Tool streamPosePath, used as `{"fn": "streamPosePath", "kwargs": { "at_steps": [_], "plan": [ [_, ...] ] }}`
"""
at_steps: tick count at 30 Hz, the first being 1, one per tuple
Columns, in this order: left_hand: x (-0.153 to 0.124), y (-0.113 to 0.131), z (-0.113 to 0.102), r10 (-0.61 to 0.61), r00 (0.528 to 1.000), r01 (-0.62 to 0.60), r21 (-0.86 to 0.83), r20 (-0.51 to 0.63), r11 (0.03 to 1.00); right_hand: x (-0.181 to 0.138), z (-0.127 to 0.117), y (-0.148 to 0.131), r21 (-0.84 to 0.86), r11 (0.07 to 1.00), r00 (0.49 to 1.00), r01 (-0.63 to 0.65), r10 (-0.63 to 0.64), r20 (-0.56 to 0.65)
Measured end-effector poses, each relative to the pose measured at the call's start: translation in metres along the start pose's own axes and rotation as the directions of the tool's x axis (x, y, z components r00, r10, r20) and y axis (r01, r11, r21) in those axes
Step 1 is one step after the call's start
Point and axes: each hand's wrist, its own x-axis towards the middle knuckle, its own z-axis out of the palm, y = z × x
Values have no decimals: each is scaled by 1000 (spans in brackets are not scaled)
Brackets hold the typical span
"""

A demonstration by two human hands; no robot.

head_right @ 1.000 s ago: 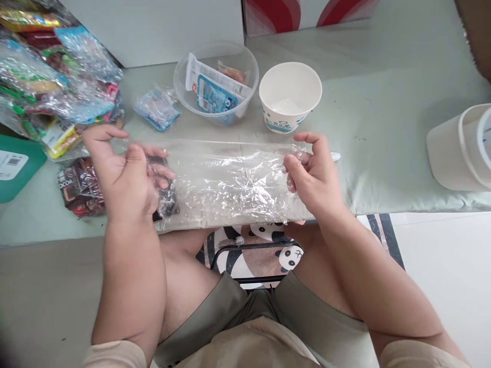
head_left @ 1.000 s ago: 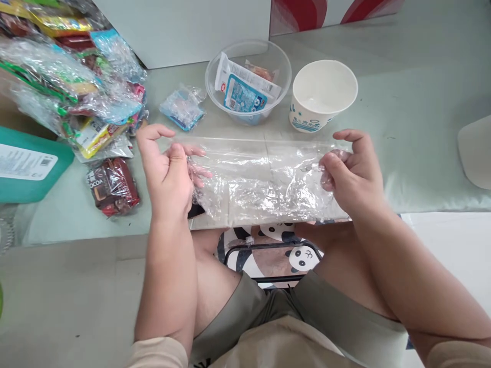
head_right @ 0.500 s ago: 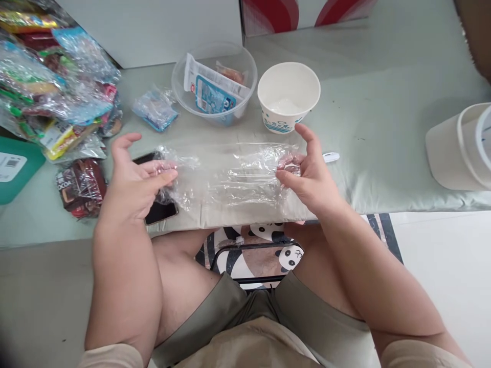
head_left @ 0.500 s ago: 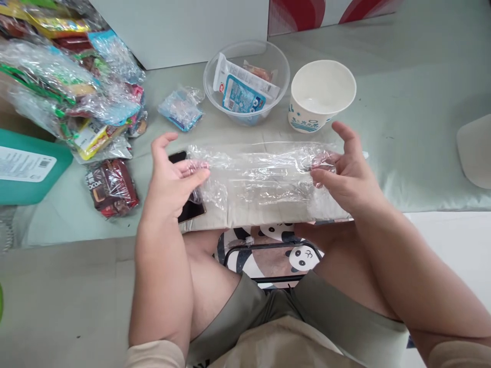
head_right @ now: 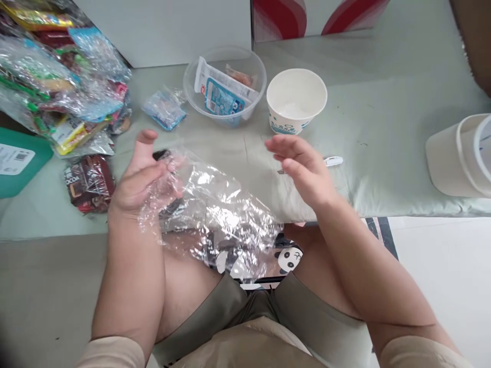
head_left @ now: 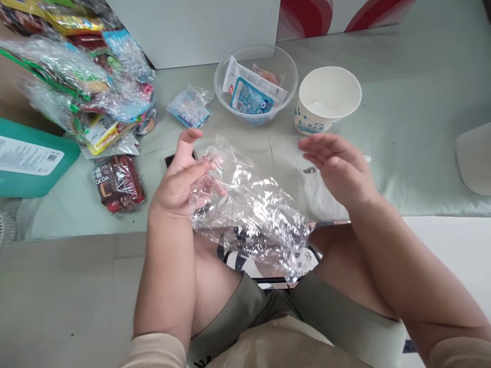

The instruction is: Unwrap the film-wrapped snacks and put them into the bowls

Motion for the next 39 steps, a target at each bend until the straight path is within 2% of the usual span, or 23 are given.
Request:
{"fn": "streamPosePath", "kwargs": {
  "at_steps": [2, 3, 5, 6, 7, 8, 9, 10, 12, 13, 15, 16, 18, 19, 21, 24, 26, 31, 34, 39],
  "plan": [
    [1, -2, 6, -57, 996, 54, 38, 66, 998, 6, 18, -7, 53, 994, 969, -97, 82, 231],
    [2, -3, 9, -83, 994, 78, 70, 71, 995, 7, 27, -11, 50, 981, 916, -186, 155, 369],
    [6, -5, 11, -100, 995, 96, 130, 23, 987, 8, 41, -17, -27, 926, 756, -378, 325, 568],
    [9, -6, 10, -77, 997, 80, 144, -26, 986, 7, 46, -18, -71, 893, 695, -445, 394, 601],
    [12, -7, 7, -34, 995, 47, 142, -93, 989, 6, 48, -19, -96, 868, 669, -488, 442, 597],
    [16, -8, 3, 18, 985, 4, 127, -169, 992, 4, 48, -19, -97, 856, 678, -508, 467, 567],
    [19, -10, -2, 74, 967, -50, 104, -246, 993, 2, 46, -19, -83, 855, 708, -513, 475, 522],
    [22, -12, -6, 114, 943, -95, 76, -311, 993, 1, 44, -18, -60, 860, 747, -507, 473, 468],
    [27, -18, -8, 123, 924, -123, 23, -363, 992, -2, 40, -14, -3, 885, 833, -466, 440, 335],
    [28, -22, -5, 96, 933, -105, -8, -347, 994, -2, 39, -13, 26, 899, 872, -436, 416, 259],
    [28, -31, 9, -28, 968, 13, -61, -249, 998, -3, 38, -10, 73, 923, 922, -378, 369, 117],
    [28, -35, 19, -121, 979, 110, -74, -166, 991, -3, 39, -9, 84, 929, 932, -361, 357, 65],
    [27, -42, 36, -267, 964, 265, -69, -15, 962, -4, 40, -8, 71, 928, 930, -367, 367, 8],
    [26, -45, 43, -311, 950, 312, -31, 22, 950, -4, 40, -8, 48, 922, 923, -384, 385, -1],
    [27, -46, 49, -340, 940, 339, 82, -7, 937, -5, 39, -9, -9, 905, 905, -426, 426, 0],
    [28, -45, 46, -265, 958, 286, 256, -113, 923, -7, 34, -9, -53, 890, 892, -452, 453, 0],
    [28, -43, 41, -190, 976, 215, 302, -109, 929, -9, 31, -7, -44, 900, 900, -434, 435, 12],
    [28, -48, 32, -55, 997, 70, 280, -62, 957, -13, 25, 3, -53, 960, 958, -275, 278, 68],
    [29, -52, 29, 12, 1000, -7, 291, -16, 957, -15, 25, 8, -131, 982, 987, -136, 146, 70],
    [31, -54, 21, 105, 992, -121, 373, 63, 920, -15, 23, 6, -268, 963, 987, 24, 19, 157]
  ]
}}
